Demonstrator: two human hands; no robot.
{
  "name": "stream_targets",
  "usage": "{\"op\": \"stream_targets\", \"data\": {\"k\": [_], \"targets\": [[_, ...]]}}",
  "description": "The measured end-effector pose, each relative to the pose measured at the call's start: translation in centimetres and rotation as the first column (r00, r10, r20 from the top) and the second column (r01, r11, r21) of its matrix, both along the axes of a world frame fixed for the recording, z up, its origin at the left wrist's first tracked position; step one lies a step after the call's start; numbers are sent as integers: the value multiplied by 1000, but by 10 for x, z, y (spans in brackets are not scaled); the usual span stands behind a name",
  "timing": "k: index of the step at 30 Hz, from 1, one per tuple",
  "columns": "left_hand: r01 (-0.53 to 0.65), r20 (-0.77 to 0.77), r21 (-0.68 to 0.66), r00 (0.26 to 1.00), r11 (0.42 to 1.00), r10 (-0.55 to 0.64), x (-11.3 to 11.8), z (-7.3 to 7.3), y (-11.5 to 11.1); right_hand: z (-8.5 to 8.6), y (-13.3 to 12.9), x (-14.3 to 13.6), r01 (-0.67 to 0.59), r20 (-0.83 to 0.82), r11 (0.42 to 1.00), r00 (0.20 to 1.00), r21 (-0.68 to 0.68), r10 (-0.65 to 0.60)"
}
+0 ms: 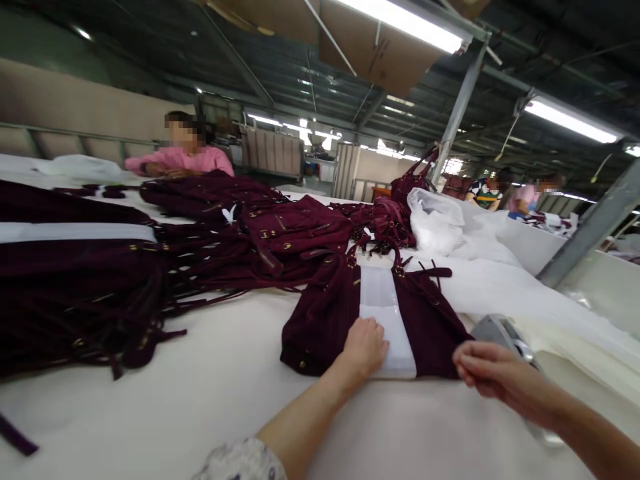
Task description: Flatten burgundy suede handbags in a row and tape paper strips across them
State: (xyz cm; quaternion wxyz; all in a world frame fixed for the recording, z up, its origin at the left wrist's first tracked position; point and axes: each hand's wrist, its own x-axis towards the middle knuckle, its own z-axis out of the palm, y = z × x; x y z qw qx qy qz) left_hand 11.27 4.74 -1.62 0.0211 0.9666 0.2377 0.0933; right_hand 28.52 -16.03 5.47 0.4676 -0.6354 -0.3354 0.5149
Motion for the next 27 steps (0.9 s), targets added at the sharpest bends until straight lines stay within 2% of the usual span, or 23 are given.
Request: {"op": "stream_targets", "data": {"k": [1, 3, 6, 9, 12, 15, 22, 27], "targets": [[6, 9, 8, 1000, 1000, -6, -1, -3, -1, 6, 35, -10, 9, -83, 998, 997, 57, -4], [5, 46, 37, 999, 999, -7, -1, -9, -2, 3, 104, -23, 38, -206, 993, 978, 110, -15], [-12, 74, 85, 997, 996, 5, -2, -19, -3, -26, 184, -31, 85, -219, 994, 973, 75, -67], [-22, 40, 75, 999, 997, 19, 0, -23, -4, -59, 227, -31, 98, -171, 994, 981, 45, -89], [-21, 12, 51, 1000, 999, 20, 3, -22, -5, -78, 243, -26, 98, -124, 994, 988, 46, -91], [-26, -10, 42, 1000, 999, 26, 4, -19, -7, -86, 246, -20, 89, -75, 994, 994, 60, -84], [-73, 39, -13, 997, 997, 73, 0, -8, -2, -93, 245, -20, 42, 72, 995, 996, 89, -49], [-72, 36, -35, 997, 997, 73, -3, -5, 1, -94, 250, -19, -3, 261, 993, 965, 116, -27]]}}
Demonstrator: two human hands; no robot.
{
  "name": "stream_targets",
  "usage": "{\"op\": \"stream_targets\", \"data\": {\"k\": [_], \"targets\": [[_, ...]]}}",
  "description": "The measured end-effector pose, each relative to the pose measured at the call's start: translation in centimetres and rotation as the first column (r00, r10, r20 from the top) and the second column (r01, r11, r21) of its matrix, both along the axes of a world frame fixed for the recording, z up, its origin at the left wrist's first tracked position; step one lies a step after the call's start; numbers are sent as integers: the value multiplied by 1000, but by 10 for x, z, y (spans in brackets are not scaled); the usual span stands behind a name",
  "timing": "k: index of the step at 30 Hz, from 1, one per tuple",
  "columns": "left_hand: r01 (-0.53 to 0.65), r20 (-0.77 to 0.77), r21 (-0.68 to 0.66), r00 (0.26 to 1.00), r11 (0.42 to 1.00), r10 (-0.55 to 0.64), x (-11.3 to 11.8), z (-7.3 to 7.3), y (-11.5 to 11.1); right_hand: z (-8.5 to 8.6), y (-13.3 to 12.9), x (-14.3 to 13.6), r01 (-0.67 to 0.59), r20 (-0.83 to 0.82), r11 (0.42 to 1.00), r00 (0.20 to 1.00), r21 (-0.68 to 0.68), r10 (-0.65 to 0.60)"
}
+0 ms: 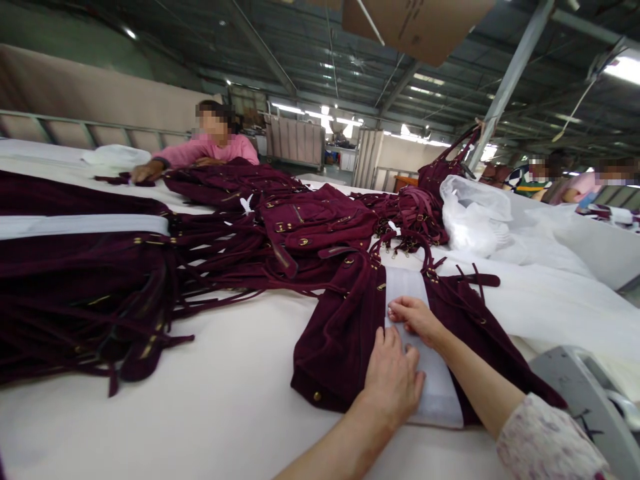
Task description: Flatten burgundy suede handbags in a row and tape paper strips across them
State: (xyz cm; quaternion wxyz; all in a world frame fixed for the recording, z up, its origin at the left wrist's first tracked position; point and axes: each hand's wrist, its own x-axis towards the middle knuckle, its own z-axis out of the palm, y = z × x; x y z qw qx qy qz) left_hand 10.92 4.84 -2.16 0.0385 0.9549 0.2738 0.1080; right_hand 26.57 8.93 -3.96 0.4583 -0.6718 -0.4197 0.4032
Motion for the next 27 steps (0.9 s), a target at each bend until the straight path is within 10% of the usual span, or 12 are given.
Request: {"op": "stream_targets", "data": {"k": [10, 15, 21, 27], "targets": [[-1, -33, 43, 999, 999, 2, 1, -2, -1, -12, 17, 13, 98, 572, 987, 806, 128, -154], [-7, -35, 42, 999, 999, 8, 0, -4, 0, -13, 32, 20, 163, 629, 983, 757, 83, -178], [-5, -30, 15, 1000, 1000, 5, 0, -10, -2, -11, 18, 27, -66, 595, 996, 804, 61, 17], [-28, -48, -35, 999, 999, 26, -4, -7, -3, -7, 7, -3, 5, 727, 976, 666, 216, -164]]}}
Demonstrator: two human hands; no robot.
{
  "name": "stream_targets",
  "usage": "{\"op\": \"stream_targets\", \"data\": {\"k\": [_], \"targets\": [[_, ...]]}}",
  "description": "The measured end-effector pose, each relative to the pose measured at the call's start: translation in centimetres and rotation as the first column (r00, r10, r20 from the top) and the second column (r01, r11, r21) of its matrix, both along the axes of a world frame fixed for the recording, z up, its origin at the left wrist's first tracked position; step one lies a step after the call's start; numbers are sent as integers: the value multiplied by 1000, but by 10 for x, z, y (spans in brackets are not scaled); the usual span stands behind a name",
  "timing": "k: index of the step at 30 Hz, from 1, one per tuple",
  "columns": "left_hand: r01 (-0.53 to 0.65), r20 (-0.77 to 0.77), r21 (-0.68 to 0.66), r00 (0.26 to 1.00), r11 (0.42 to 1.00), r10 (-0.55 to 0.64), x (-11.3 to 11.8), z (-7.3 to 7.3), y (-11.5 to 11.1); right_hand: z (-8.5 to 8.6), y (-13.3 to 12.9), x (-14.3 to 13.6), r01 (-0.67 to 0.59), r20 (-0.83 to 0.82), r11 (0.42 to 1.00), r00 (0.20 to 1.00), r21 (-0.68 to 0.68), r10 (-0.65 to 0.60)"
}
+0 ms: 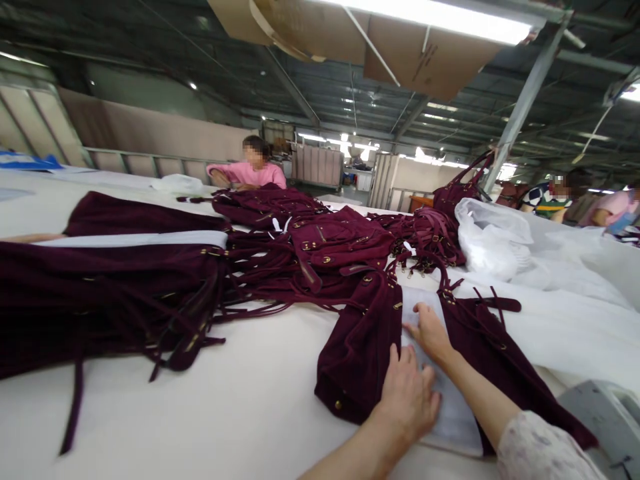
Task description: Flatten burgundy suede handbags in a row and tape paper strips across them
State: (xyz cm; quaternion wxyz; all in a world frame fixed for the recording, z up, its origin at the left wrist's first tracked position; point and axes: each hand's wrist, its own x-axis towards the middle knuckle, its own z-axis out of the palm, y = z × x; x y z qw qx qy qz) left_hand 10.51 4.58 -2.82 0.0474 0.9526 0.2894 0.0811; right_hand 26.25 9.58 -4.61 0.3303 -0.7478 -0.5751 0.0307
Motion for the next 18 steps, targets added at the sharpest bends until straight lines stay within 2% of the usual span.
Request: {"op": "stream_targets", "data": {"k": [2, 5, 8, 10, 11, 13, 14, 16, 18], "targets": [[19, 2, -2, 1000, 1000, -19, -1, 1, -2, 12, -11, -18, -34, 13, 998, 999, 49, 33], [63, 30, 24, 998, 998, -63, -3, 6, -6, 30, -45, -40, -164, -31, 980, 985, 116, 169], [139, 38, 34, 989, 990, -141, -20, 26, -4, 38, -90, -47, -206, -155, 972, 963, 112, 222], [164, 108, 16, 980, 986, -164, -44, 46, 5, 39, -115, -48, -215, -195, 973, 954, 79, 226], [128, 195, 15, 972, 992, -128, -59, 56, 12, 39, -124, -51, -231, -190, 971, 952, 67, 239], [-95, 409, -1, 908, 995, 87, -90, 70, 30, 40, -134, -62, -289, -137, 955, 945, 70, 296], [-219, 478, -40, 852, 975, 211, -105, 72, 40, 41, -134, -72, -320, -94, 944, 940, 82, 327], [-370, 535, -192, 737, 909, 413, -128, 69, 55, 43, -128, -101, -364, 15, 925, 931, 110, 365], [-356, 543, -410, 645, 840, 538, -142, 57, 64, 45, -115, -134, -335, 129, 935, 939, 121, 319]]}}
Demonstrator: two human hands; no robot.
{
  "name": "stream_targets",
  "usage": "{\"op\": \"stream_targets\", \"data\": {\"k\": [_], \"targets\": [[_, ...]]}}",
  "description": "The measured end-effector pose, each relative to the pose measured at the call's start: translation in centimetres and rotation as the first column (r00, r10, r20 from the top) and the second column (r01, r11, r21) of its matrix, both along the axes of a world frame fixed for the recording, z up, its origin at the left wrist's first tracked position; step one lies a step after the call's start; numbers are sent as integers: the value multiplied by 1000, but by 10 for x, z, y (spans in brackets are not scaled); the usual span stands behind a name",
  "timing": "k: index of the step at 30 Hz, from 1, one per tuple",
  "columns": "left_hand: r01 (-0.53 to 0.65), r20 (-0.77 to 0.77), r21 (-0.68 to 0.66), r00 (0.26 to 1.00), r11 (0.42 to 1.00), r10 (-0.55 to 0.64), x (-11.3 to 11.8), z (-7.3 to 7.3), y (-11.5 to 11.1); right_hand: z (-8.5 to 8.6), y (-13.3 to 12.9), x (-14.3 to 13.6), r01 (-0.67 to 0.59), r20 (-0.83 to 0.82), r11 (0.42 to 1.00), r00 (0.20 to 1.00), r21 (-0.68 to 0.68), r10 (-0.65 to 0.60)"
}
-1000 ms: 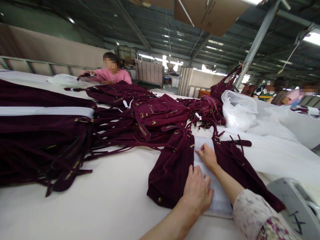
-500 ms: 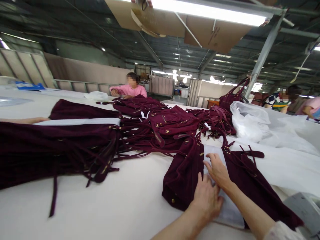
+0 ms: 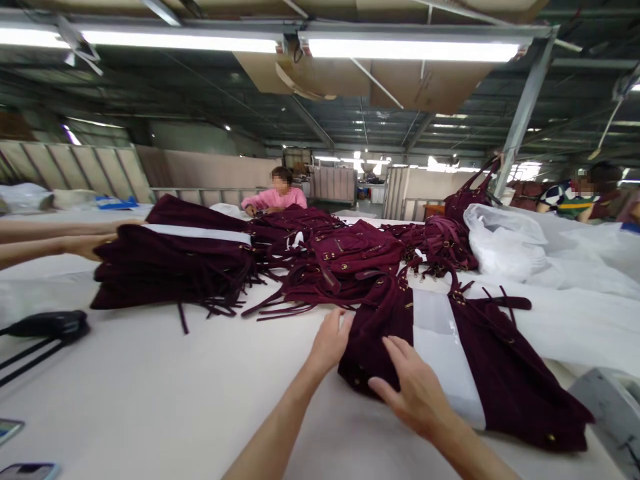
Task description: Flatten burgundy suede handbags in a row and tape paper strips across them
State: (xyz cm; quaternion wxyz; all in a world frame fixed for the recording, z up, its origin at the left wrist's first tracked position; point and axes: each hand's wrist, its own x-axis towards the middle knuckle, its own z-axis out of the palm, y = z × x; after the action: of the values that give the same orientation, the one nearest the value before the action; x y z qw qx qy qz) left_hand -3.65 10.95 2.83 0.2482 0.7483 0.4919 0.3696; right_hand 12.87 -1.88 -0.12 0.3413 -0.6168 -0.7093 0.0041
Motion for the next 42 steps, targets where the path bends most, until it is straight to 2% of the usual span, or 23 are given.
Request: {"op": "stream_targets", "data": {"k": [2, 5, 8, 10, 11, 13, 16, 19, 22, 24, 27, 30, 33, 35, 37, 39, 42], "targets": [[78, 182, -176, 982, 981, -46, -5, -14, 0, 1, 16, -28, 93, 103, 996, 990, 11, -94], [280, 411, -296, 900, 913, -143, -5, -24, -6, 1, 34, -46, 171, 244, 985, 956, -11, -163], [463, 541, -367, 812, 807, -220, -5, -18, -9, -3, 33, -33, 79, 282, 996, 955, 44, -88], [561, 593, -395, 761, 728, -264, -4, -13, -7, -6, 19, -18, -1, 220, 993, 975, 120, -25], [581, 589, -399, 756, 710, -287, -3, -13, -5, -7, 10, -11, -36, 180, 989, 984, 142, 10], [558, 523, -402, 791, 726, -319, 4, -19, -3, -7, -12, -3, -111, 114, 987, 989, 118, 98], [455, 394, -392, 869, 800, -301, 21, -38, -5, 1, -38, -6, -195, 85, 981, 977, -5, 195], [334, 306, -317, 922, 888, -238, 35, -57, -11, 13, -45, -18, -152, 59, 983, 986, -105, 159], [198, 218, -259, 965, 945, -143, 40, -63, -14, 23, -38, -25, -57, -69, 987, 997, -147, 47], [164, 178, -246, 976, 955, -122, 40, -62, -15, 26, -33, -25, -9, -120, 994, 993, -112, -5], [167, 141, -210, 980, 963, -139, 35, -57, -20, 28, -35, -20, 47, -162, 999, 986, 24, -43], [145, 90, -182, 987, 973, -130, 27, -55, -33, 24, -45, -19, 11, -198, 995, 980, 99, 9], [130, 67, -176, 990, 976, -120, 18, -50, -44, 14, -54, -27, -94, -241, 988, 963, 122, 121], [142, 92, -174, 988, 974, -128, 12, -43, -45, 6, -58, -31, -86, -300, 988, 946, 126, 121], [207, 134, -208, 974, 956, -182, 10, -36, -43, -1, -60, -33, -48, -341, 994, 937, 94, 77], [331, 189, -285, 939, 899, -286, 12, -31, -41, -7, -61, -35, 9, -290, 998, 957, 54, 7], [506, 292, -378, 860, 775, -419, 21, -31, -41, -18, -57, -39, 111, -66, 992, 992, 58, -107]]}}
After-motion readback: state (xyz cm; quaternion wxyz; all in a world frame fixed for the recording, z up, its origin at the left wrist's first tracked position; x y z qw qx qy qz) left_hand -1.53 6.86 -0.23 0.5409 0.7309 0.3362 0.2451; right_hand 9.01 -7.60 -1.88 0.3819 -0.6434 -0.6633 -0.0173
